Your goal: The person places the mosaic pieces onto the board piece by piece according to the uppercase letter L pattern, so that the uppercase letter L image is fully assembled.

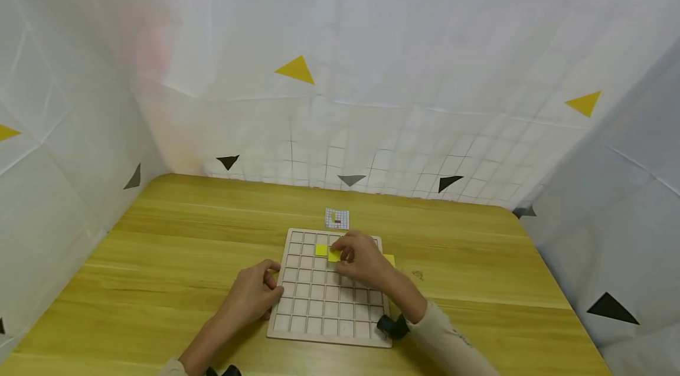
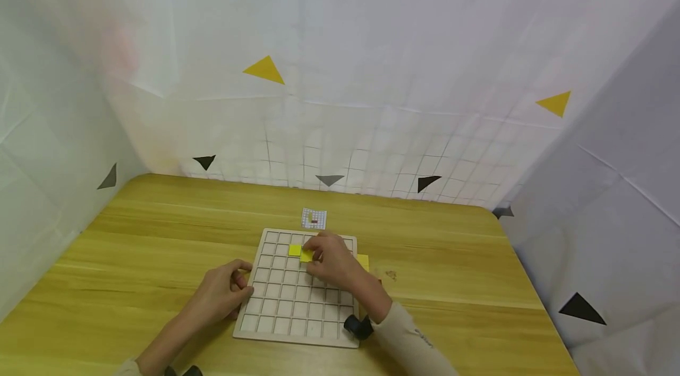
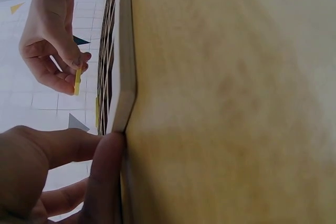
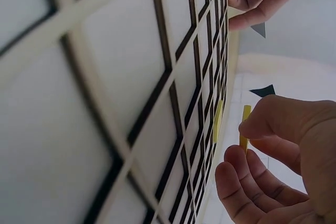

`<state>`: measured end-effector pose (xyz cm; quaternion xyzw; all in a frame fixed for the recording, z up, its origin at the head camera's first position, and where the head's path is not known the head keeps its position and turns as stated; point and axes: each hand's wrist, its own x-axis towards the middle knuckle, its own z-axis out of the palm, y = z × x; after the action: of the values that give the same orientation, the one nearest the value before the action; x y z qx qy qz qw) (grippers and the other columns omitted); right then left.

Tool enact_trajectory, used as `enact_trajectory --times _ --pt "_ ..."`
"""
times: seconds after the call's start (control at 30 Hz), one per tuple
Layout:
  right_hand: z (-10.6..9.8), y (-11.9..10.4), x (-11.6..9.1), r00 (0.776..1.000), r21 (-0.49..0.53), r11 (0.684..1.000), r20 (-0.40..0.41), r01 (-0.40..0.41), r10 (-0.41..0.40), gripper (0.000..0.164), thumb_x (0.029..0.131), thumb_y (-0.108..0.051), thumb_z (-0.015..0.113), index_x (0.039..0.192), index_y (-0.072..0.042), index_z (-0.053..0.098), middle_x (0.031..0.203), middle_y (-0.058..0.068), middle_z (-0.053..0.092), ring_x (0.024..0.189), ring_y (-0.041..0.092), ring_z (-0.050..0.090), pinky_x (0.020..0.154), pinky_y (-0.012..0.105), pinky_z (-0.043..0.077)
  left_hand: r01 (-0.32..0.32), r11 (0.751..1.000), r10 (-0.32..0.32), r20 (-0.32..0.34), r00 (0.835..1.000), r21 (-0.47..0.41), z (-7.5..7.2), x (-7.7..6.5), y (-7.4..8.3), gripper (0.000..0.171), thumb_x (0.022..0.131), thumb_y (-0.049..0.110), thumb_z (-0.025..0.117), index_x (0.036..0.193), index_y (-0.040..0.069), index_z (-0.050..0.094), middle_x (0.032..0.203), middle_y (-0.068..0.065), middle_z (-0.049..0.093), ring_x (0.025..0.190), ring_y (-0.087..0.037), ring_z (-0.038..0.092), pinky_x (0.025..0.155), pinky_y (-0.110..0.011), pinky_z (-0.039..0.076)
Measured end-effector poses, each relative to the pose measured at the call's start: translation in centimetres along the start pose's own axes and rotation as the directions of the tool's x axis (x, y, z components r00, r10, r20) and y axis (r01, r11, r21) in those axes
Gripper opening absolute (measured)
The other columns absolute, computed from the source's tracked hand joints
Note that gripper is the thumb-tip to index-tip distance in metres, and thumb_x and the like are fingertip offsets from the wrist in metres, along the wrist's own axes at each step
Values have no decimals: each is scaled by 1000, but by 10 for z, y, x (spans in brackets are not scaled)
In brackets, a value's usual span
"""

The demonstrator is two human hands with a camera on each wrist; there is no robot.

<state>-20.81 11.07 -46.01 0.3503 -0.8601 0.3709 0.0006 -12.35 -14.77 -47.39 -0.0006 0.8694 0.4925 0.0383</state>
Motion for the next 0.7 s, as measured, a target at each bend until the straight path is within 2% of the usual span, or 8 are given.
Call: enact_trajectory --times 0.13,0.37,0.7 --pt "4 -3 4 1000 10 1000 16 -13 13 25 79 0 77 104 -3 73 97 5 62 82 21 66 68 28 58 6 1000 -6 7 1000 -2 0 0 0 39 83 -1 72 120 -3 62 79 -5 57 50 -15 58 39 -31 52" --pt "14 -3 11 999 15 999 21 32 -32 25 78 3 74 102 -2 73 94 8 61 79 22 65 64 23 56 12 1000 -12 -4 1000 5 0 0 -1 38 82 -2 73 118 -2 62 78 -5 56 50 -15 57 39 -31 52" --pt "24 -3 17 999 4 1000 39 30 -30 26 77 4 73 102 -3 74 95 6 63 79 18 63 65 21 54 15 1000 -15 1 1000 16 0 1 -1 38 82 -1 73 119 -1 62 79 -4 57 50 -14 57 39 -31 52"
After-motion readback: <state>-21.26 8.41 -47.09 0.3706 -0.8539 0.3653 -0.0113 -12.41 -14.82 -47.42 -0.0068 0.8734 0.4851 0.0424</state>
